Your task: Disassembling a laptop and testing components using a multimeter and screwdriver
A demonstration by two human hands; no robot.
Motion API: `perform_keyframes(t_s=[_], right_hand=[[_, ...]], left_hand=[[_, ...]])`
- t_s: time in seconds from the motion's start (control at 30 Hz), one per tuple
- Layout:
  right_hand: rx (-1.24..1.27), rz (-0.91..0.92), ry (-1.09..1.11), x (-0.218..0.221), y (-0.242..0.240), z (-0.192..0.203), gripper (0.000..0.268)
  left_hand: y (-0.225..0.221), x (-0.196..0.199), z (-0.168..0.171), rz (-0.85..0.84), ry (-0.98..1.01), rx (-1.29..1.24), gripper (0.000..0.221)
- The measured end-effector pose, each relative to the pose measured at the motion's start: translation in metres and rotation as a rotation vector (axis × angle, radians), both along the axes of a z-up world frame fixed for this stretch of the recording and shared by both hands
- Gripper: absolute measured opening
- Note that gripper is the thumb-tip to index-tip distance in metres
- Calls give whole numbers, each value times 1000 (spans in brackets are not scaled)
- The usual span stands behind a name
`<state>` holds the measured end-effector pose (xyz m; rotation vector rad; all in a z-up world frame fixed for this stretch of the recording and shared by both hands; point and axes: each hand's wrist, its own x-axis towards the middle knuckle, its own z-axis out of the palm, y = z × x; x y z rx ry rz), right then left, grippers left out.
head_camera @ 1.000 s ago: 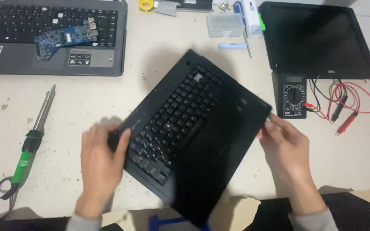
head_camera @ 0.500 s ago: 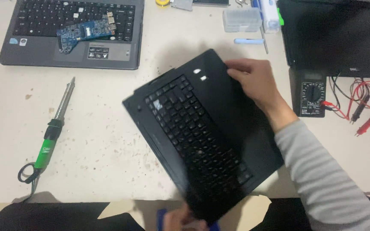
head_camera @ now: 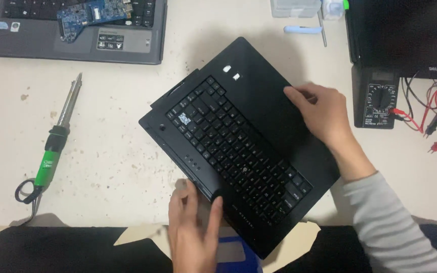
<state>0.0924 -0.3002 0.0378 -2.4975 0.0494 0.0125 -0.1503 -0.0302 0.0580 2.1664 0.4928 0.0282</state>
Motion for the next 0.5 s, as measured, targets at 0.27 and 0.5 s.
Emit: perform_keyframes(t_s=[0.27,0.5], right_hand=[[-64,-102,-149,-31,-49,-32,27],[14,-457,-42,-77,-87,-45,46]], left_hand=[[14,49,-5,-160,-294,-26,54],[29,125,-29,-420,-407,-50,44]])
